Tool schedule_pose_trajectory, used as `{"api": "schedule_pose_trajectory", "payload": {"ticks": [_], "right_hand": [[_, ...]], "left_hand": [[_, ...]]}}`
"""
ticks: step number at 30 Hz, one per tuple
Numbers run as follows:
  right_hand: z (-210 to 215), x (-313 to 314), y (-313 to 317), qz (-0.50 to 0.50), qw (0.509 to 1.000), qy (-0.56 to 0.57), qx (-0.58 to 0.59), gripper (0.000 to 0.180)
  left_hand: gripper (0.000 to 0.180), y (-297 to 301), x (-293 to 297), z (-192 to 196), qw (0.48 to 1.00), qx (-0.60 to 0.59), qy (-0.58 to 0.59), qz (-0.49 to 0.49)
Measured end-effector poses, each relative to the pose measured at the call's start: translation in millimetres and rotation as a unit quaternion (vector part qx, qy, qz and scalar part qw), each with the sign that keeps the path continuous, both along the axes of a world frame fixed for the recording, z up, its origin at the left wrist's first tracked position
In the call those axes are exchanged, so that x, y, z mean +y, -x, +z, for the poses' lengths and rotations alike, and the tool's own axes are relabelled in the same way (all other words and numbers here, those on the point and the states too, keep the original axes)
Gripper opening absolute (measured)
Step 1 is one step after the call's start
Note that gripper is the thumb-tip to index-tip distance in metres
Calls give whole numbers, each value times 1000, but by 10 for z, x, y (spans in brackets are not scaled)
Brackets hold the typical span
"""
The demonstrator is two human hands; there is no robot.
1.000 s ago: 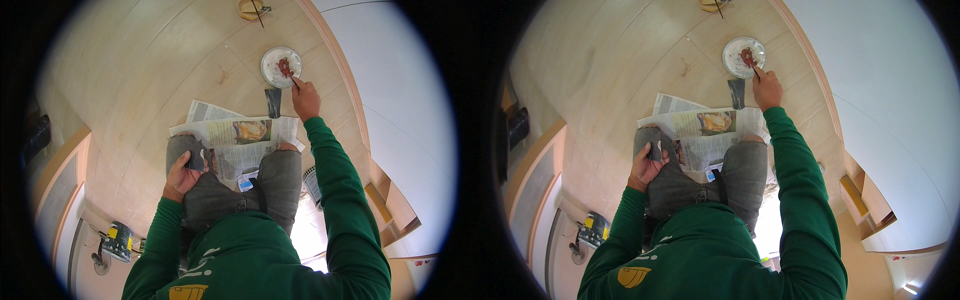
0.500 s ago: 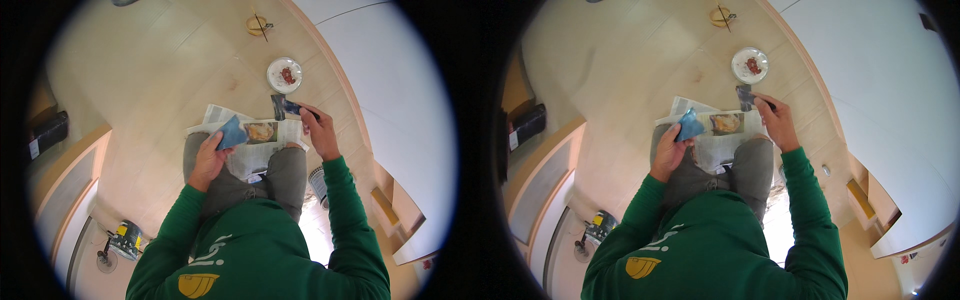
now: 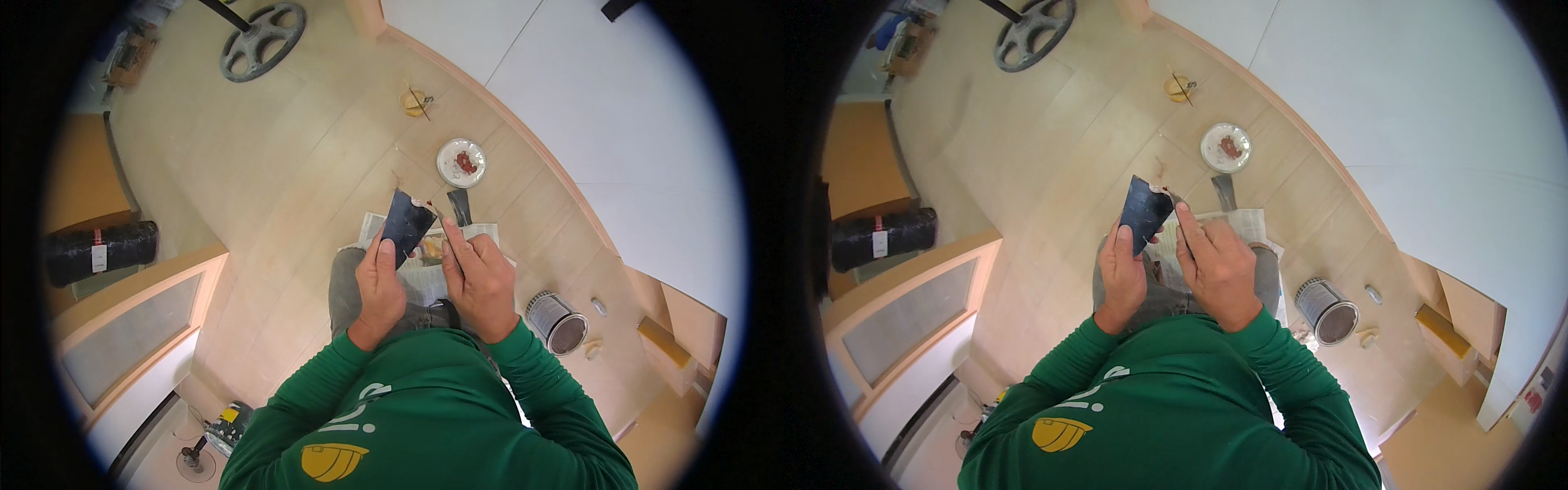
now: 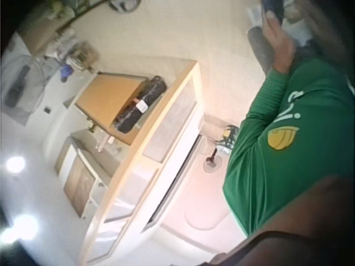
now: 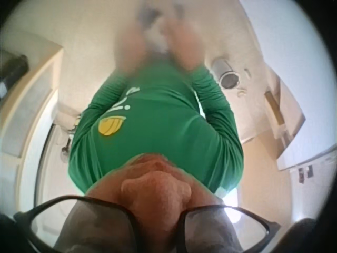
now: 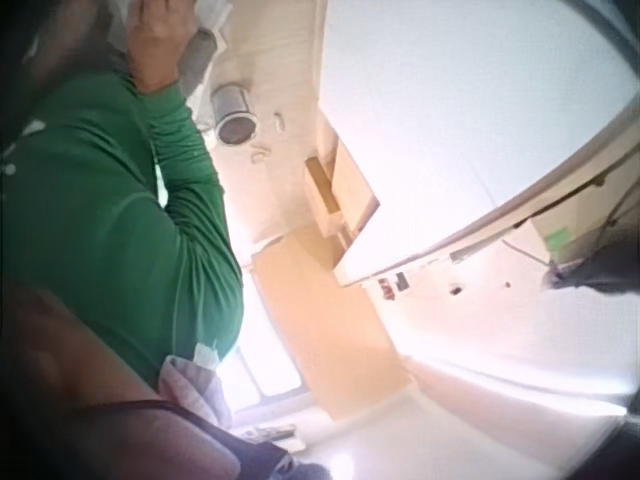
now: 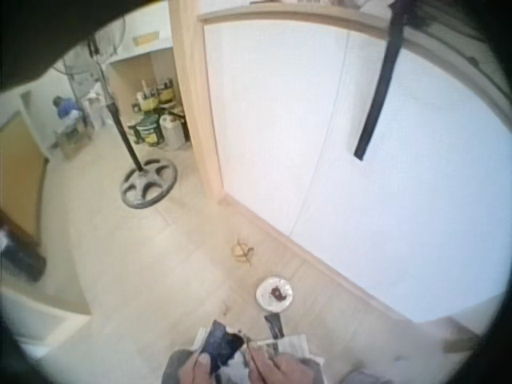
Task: The person kneels on a light-colored wooden floor and uses a pencil to mark a line along a curved wooden trim. They then use a sanding block to sand the floor surface along the marked line and adjacent areas. The person also uses a putty knife to scrape the floor and applies a substance from a small container onto the sanding block.
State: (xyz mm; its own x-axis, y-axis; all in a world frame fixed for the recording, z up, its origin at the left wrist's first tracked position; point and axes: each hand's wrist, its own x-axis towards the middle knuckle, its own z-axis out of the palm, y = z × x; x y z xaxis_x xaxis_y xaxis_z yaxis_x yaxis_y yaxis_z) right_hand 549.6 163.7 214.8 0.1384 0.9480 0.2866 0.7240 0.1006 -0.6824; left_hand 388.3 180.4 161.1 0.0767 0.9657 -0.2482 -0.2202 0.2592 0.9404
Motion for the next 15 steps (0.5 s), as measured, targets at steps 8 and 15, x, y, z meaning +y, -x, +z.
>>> {"api": "schedule_pose_trajectory", "payload": {"ticks": [8,15], "right_hand": [[40,-601,137,11,996,-68,-49,44],[72,-1193,245,-2,993,-114,-31,46]], "left_hand": [[45,26,-556,147,992,60,-108,-12],[46,87,-1078,160,983,71,-171,-15]]}}
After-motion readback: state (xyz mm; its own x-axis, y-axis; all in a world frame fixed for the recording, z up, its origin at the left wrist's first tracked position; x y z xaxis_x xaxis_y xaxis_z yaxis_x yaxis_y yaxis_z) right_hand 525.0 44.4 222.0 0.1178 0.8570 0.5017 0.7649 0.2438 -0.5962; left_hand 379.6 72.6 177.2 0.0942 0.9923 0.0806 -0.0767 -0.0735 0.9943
